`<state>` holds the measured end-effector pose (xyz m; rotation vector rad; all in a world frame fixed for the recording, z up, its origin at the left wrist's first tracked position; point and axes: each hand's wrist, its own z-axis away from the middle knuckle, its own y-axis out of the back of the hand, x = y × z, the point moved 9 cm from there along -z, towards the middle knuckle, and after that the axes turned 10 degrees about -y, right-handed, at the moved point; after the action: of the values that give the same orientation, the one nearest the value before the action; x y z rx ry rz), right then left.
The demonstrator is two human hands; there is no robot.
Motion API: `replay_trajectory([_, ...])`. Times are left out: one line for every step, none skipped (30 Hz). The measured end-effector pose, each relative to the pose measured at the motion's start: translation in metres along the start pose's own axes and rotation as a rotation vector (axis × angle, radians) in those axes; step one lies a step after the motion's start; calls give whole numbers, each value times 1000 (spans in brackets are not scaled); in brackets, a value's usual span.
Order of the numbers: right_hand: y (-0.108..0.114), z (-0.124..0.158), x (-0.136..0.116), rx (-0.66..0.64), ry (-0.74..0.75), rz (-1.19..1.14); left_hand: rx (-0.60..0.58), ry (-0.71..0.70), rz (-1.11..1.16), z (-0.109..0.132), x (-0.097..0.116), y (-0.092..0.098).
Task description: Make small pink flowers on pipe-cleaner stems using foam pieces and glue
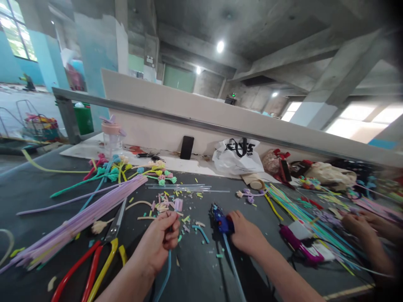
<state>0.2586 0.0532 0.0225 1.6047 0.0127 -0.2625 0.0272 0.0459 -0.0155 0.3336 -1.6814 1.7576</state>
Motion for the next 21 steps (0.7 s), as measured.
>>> replay_trajectory([7, 2, -2, 48, 17, -94, 1, 5, -2, 0, 0, 0])
replay_trajectory([14, 6, -5, 110, 31, -207, -2, 10, -3, 0, -1, 0])
replay_trajectory([21, 13, -7, 173, 46, -335, -5, 17, -3, 1, -1, -1])
replay_trajectory([28, 21, -10, 230, 62, -467, -12, 23, 1, 1, -2, -2])
replay_trajectory([31, 30, -15, 264, 74, -554, -22, 32, 7, 2, -3, -3])
replay_trajectory([31, 40, -24, 262, 102, -642, -31, 41, 11, 2, -4, -4])
replay_trajectory([31, 49, -34, 255, 139, -708, -41, 48, 10, 3, -5, -6])
replay_trajectory([30, 58, -47, 227, 185, -729, -50, 50, 3, 3, -5, -7])
replay_trajectory([30, 66, -58, 232, 218, -738, -57, 50, -9, 3, -6, -8])
replay_trajectory([33, 74, -67, 268, 245, -739, -64, 47, -24, 3, -6, -9])
replay_trajectory([35, 79, -77, 289, 277, -720, -69, 43, -39, 3, -6, -9])
replay_trajectory([36, 83, -84, 313, 298, -702, -73, 39, -51, 3, -6, -10])
replay_trajectory([37, 86, -90, 324, 315, -681, -75, 36, -60, 3, -6, -10])
replay_trajectory([37, 86, -94, 326, 324, -662, -74, 35, -69, 3, -6, -11])
replay_trajectory([36, 86, -97, 323, 320, -647, -74, 33, -76, 4, -5, -11])
replay_trajectory([35, 84, -99, 313, 311, -635, -75, 29, -81, 4, -5, -11])
replay_trajectory([34, 83, -100, 298, 304, -623, -77, 27, -84, 4, -4, -12])
replay_trajectory([32, 82, -101, 286, 298, -616, -81, 28, -86, 5, -4, -12])
replay_trajectory([32, 81, -102, 287, 298, -615, -86, 30, -85, 5, -4, -13])
replay_trajectory([32, 81, -102, 298, 303, -624, -94, 31, -83, 6, -3, -14])
replay_trajectory([32, 81, -102, 307, 304, -637, -100, 32, -81, 6, -3, -14])
